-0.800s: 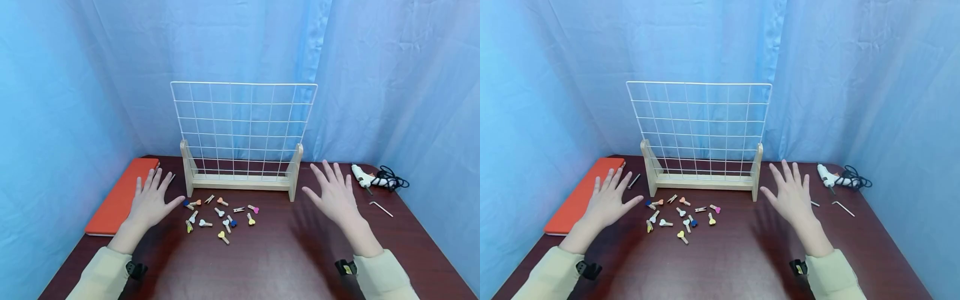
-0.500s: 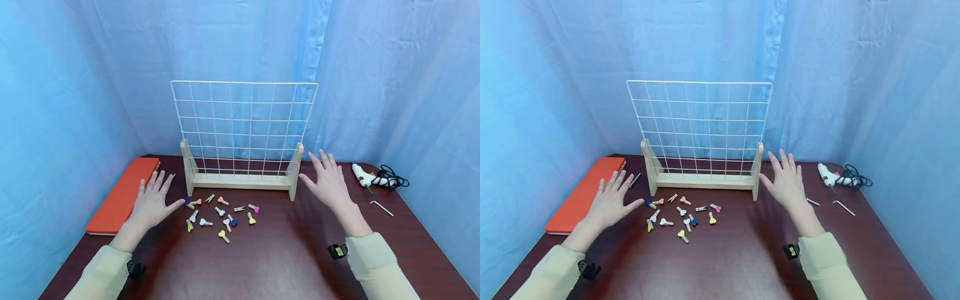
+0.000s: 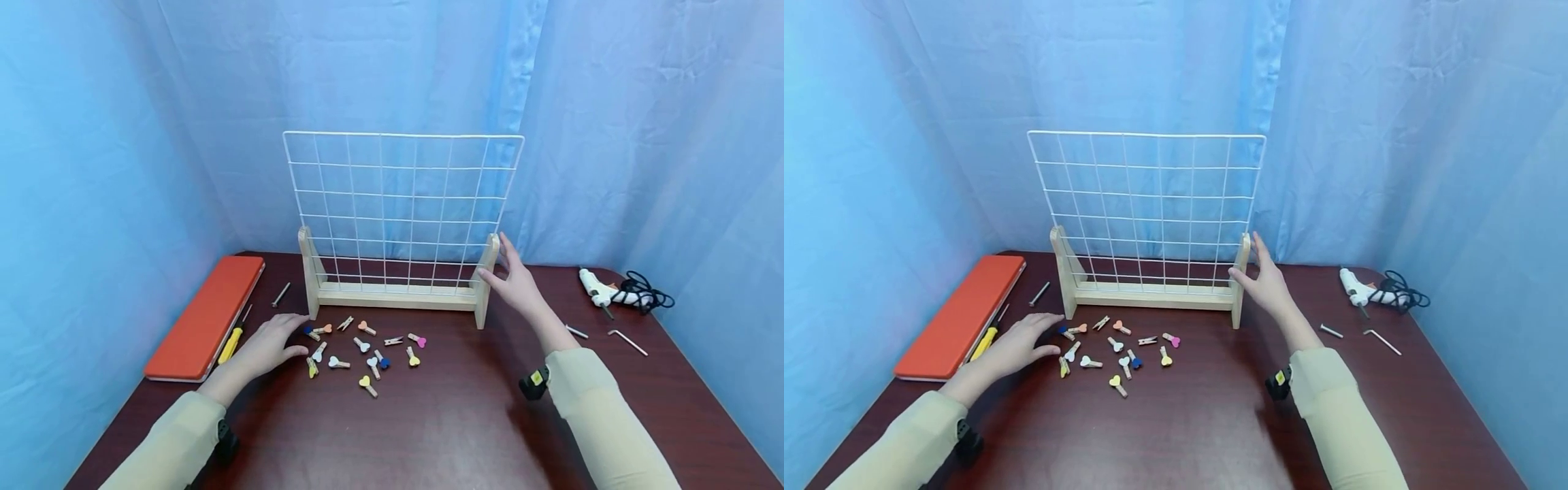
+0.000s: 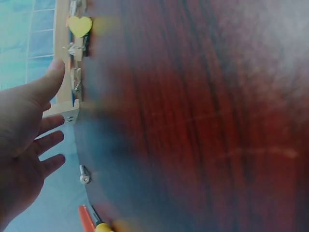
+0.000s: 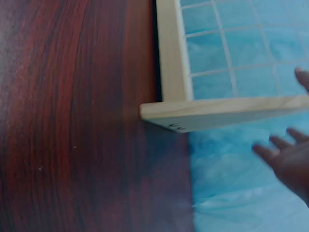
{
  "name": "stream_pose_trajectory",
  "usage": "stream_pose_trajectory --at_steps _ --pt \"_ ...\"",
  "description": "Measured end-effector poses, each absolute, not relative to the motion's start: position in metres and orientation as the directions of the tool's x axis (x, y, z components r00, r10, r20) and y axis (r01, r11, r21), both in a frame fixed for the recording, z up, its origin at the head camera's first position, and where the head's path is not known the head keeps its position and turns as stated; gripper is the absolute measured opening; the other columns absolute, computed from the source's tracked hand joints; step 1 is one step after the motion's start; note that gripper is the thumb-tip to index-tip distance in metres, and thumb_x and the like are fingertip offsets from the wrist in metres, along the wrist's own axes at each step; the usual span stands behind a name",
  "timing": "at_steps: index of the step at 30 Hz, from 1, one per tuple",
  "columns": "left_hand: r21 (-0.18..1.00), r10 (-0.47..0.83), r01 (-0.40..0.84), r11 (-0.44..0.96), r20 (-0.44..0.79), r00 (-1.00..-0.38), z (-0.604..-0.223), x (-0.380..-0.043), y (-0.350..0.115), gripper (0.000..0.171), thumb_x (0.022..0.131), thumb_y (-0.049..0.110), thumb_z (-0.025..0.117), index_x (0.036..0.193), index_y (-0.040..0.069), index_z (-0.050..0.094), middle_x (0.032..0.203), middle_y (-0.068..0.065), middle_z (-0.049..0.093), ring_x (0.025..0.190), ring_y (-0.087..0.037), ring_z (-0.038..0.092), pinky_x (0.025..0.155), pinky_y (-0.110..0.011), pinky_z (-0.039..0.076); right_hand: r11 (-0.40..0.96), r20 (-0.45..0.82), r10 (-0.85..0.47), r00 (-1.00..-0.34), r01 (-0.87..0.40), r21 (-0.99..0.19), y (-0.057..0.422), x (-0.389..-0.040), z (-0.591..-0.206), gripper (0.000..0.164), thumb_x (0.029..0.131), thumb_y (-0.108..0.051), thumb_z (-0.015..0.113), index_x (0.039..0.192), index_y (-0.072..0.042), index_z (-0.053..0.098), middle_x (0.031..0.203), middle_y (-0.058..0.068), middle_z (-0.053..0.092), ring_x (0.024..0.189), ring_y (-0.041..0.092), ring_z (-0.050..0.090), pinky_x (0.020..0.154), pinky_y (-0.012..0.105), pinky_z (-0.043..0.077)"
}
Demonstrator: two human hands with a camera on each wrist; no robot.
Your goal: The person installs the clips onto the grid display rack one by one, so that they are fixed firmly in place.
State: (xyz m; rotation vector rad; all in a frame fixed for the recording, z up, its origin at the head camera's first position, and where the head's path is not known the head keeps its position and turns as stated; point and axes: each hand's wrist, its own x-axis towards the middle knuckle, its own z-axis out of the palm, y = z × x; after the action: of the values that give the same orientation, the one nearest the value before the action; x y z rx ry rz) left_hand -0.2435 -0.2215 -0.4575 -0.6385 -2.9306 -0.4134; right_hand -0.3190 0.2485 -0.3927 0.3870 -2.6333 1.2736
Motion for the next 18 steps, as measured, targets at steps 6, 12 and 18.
stream_pose_trajectory --at_steps 6,12,18 --pt "0.373 0.370 0.378 0.847 0.096 -0.924 -0.460 -0.258 -0.217 0.043 0.080 0.022 0.066 0.118 0.006 0.056 0.112 -0.011 0.058 0.102 -0.024 0.054 0.087 -0.041 0.044 0.409 0.283 -0.230 -0.931 -0.357 -0.840 0.249 -0.322 -0.397 0.070 0.087 -0.015 0.058 0.143 -0.020 0.016 0.138 0.017 0.035 0.120 0.036 0.040 0.090 0.052 0.038" --pt "0.473 0.296 0.304 0.827 0.093 -0.951 -0.466 -0.268 -0.216 0.030 0.080 0.020 0.066 0.106 0.005 0.064 0.097 -0.007 0.064 0.082 -0.017 0.057 0.074 -0.034 0.049 0.309 0.311 -0.258 -0.915 -0.384 -0.870 0.254 -0.323 -0.405 0.061 0.087 -0.009 0.056 0.139 -0.020 0.027 0.137 0.011 0.039 0.122 0.033 0.039 0.089 0.031 0.041" --pt "0.495 0.269 0.295 0.818 0.124 -0.955 -0.468 -0.271 -0.217 0.019 0.078 0.015 0.068 0.095 0.007 0.068 0.090 -0.006 0.064 0.077 -0.016 0.055 0.069 -0.032 0.048 0.274 0.309 -0.273 -0.911 -0.381 -0.883 0.257 -0.329 -0.411 0.057 0.087 -0.009 0.056 0.138 -0.021 0.032 0.138 0.008 0.039 0.121 0.035 0.039 0.082 0.019 0.042"
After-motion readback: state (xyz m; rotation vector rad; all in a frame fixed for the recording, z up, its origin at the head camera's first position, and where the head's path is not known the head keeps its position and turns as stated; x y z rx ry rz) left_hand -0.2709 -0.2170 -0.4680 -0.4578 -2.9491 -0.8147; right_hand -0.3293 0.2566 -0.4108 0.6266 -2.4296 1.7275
